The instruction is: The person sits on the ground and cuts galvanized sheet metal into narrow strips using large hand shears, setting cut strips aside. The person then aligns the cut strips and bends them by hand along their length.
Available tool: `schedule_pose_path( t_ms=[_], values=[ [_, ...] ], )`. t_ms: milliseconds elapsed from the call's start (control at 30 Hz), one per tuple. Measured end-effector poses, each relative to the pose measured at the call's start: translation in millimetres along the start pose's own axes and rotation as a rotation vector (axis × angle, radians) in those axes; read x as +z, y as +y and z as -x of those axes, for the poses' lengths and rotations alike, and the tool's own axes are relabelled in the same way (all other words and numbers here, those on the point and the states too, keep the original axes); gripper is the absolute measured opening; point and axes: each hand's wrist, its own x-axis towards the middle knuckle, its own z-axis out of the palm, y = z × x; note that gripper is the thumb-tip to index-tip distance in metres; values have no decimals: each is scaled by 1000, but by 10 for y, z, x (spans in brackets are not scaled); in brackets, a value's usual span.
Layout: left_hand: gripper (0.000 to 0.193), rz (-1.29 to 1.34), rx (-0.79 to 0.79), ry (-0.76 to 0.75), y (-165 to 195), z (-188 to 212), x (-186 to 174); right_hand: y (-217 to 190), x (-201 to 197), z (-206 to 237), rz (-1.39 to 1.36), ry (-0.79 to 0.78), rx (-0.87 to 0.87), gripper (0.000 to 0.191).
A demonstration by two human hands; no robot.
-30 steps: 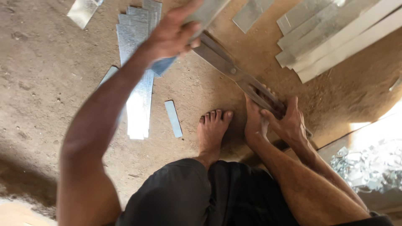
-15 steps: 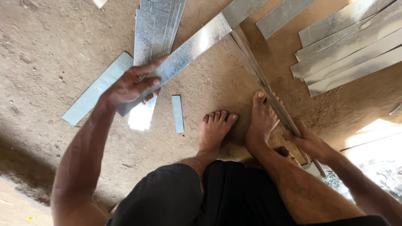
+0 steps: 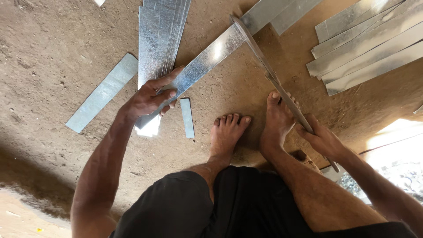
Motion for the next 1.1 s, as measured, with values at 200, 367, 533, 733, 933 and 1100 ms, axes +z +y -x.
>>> schedule_pose_path(
  t_ms=[200,367,533,733,933,1100],
  values=[
    [67,-70,83,4,-42,56,-8,91,99,-80,15,45,-62,52],
    [68,-31,29,16,12,53,-2,30,139,-99,97,148,14,53],
    [69,101,-20,-4,-38,86,-30,-105,172,-139,80,260,-36,51],
    [76,169,556,278,-473,247,-67,-82,243,-144,391,397,-231,63],
    [78,-477,404,893,-830,147,62,-414,-268,-297,929,371,-394,71],
    [85,-1099,500,1266,-800,-85,223,-1469,-896,-636,783,662,-846,34]
  ],
)
